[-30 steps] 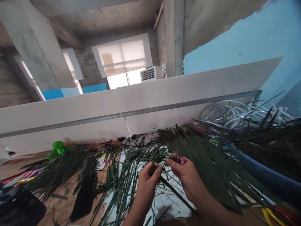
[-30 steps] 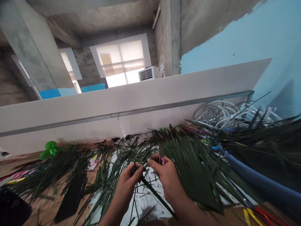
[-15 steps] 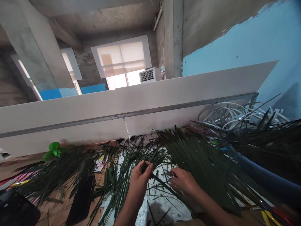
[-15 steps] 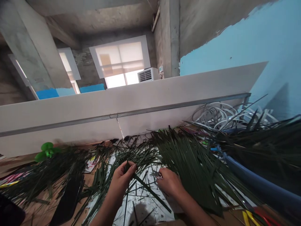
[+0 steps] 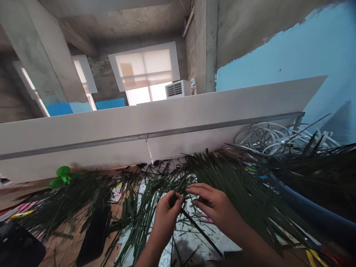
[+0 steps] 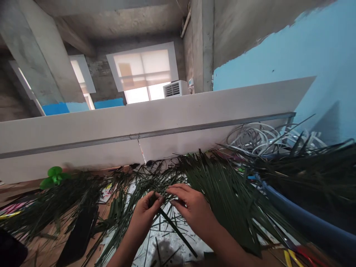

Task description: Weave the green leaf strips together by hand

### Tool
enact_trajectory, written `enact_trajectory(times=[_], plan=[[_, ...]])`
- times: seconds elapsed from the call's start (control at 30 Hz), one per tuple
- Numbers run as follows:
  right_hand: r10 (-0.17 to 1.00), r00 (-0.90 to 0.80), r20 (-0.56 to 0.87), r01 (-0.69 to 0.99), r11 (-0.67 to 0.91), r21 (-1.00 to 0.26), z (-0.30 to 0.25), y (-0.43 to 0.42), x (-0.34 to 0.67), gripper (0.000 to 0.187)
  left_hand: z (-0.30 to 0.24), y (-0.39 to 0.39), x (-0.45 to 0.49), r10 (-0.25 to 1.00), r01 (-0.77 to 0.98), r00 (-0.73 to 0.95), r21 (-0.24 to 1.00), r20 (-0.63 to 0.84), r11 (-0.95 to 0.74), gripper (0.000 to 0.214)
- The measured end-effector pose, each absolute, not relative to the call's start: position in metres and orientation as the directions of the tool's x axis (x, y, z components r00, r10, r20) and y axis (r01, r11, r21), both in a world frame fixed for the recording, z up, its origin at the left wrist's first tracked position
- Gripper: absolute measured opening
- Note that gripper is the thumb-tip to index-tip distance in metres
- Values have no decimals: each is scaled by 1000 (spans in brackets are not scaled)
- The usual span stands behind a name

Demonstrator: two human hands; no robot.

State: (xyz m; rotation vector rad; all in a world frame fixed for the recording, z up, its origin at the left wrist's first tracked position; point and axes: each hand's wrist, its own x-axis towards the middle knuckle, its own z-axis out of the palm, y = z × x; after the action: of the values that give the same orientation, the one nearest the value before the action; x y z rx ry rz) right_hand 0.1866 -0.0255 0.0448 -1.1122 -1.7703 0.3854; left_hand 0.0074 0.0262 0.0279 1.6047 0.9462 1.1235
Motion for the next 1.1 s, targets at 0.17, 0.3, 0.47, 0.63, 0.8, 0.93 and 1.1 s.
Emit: enact_trajectory(times=[0.17,0.3,0.47,0.63,0.8,0.93,1.1], plan=[[829,-76,554,596,483,-641,32,-14,190,16,31,26,8,928,61,302,967,219,-248,26],[833,-100,545,665,463,-586,32,-18,198,19,33,26,9,932,28,297,974,208,-226,29],[849,72,524,538,409,-737,31,-18,197,17,34,21,9,936,-1,284,976,210,-218,33],[946,256,197,-42,215,-976,25,-12,179,20,24,17,16,937,-34,288,980,199,-198,36],[984,139,115,-440,165,-883,27,-14,158,27,17,12,26,920,-105,340,979,198,-172,36],[986,120,119,-503,164,-849,28,-17,153,29,21,6,26,915,-118,364,983,172,-138,35],[985,126,114,-342,151,-928,32,-20,162,30,32,3,19,892,-24,357,957,278,-289,23]])
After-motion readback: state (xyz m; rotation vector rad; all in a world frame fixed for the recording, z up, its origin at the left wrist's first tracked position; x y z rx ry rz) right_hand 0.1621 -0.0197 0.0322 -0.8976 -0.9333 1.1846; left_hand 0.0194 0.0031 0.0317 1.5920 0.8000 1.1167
